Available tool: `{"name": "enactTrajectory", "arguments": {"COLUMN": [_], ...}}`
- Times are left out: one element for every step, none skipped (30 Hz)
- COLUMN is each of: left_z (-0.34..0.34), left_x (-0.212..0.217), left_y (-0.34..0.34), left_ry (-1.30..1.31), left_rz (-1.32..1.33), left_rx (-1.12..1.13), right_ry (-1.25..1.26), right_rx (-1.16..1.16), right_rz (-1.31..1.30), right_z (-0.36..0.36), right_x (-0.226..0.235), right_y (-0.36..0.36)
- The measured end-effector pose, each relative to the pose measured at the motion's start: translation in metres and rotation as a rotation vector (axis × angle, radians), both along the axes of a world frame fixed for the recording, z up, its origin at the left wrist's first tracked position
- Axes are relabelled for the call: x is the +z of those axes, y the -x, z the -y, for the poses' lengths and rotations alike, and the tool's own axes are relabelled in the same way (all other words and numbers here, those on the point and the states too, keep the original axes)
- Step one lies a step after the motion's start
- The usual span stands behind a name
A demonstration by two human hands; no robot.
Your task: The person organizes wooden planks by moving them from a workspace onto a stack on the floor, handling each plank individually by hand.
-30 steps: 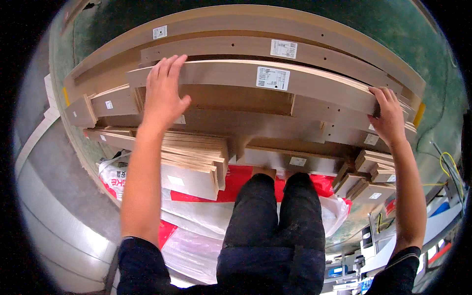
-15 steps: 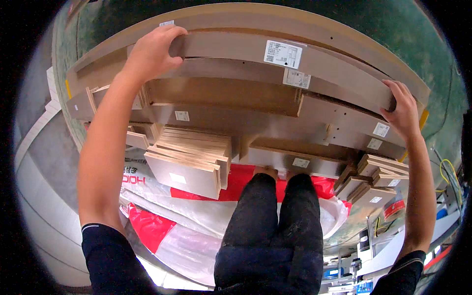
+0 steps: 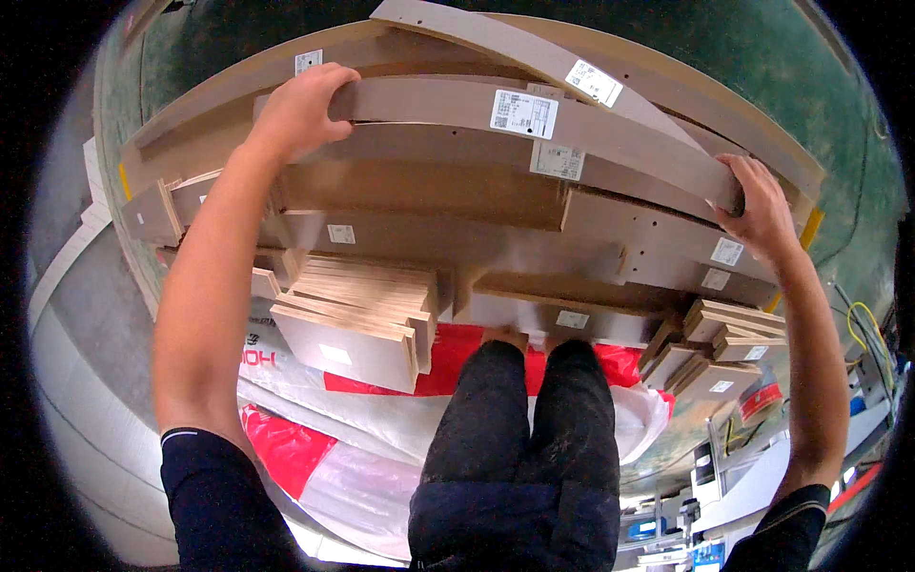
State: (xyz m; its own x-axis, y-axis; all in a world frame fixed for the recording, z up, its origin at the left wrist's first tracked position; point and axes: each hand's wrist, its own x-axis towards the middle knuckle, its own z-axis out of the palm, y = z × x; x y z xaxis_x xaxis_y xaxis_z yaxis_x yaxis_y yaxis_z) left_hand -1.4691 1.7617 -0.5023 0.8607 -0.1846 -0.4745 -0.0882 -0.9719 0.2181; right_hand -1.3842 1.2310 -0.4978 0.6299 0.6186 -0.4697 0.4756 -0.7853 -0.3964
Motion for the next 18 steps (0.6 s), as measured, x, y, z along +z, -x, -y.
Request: {"name": "enactTrajectory", "arguments": {"left_z": [0.002,0.004,0.006,0.006,0.006,0.007,0.01,0.015,0.019,0.02,0.021,0.022,0.025,0.027,0.03,0.032,0.033,0.035], "left_x": [0.005,0.012,0.018,0.024,0.03,0.035,0.039,0.043,0.044,0.044,0.037,0.033,0.031,0.03,0.028,0.026,0.023,0.021], "left_y": [0.001,0.004,0.008,0.013,0.018,0.023,0.029,0.034,0.038,0.046,0.057,0.066,0.073,0.078,0.084,0.087,0.091,0.095], "left_ry": [0.0,-0.014,-0.028,-0.033,-0.025,-0.017,-0.019,-0.023,-0.025,-0.032,-0.019,-0.004,-0.004,-0.001,0.001,0.006,0.016,0.026], "left_rz": [0.002,0.012,0.022,0.022,0.051,0.079,0.078,0.074,0.071,0.07,0.079,0.09,0.089,0.114,0.138,0.138,0.149,0.159], "left_rx": [0.001,0.024,0.047,0.046,0.02,-0.006,-0.008,0.023,0.054,0.054,0.071,0.088,0.092,0.103,0.115,0.116,0.128,0.139], "right_ry": [0.0,-0.015,-0.031,-0.021,-0.025,-0.03,-0.033,-0.034,-0.034,-0.041,-0.048,-0.036,-0.019,-0.018,-0.028,-0.034,-0.03,-0.041], "right_rx": [0.001,0.0,-0.001,-0.012,-0.013,-0.007,-0.001,-0.004,0.012,0.03,0.032,0.06,0.09,0.093,0.125,0.156,0.157,0.187], "right_rz": [0.002,-0.003,-0.009,0.002,0.001,0.034,0.066,0.065,0.09,0.116,0.115,0.109,0.103,0.102,0.158,0.215,0.214,0.222], "right_z": [0.001,0.003,0.004,0.002,0.002,0.004,0.005,0.007,0.009,0.009,0.006,0.003,0.002,0.003,0.004,0.006,0.008,0.01], "right_x": [-0.001,-0.001,-0.001,-0.001,-0.002,-0.003,-0.003,-0.004,-0.004,-0.003,-0.002,0.001,0.003,0.003,0.002,0.002,0.002,0.002], "right_y": [0.002,0.003,0.004,0.006,0.007,0.008,0.008,0.007,0.005,0.003,0.002,0.0,-0.001,-0.003,-0.006,-0.009,-0.013,-0.017]}}
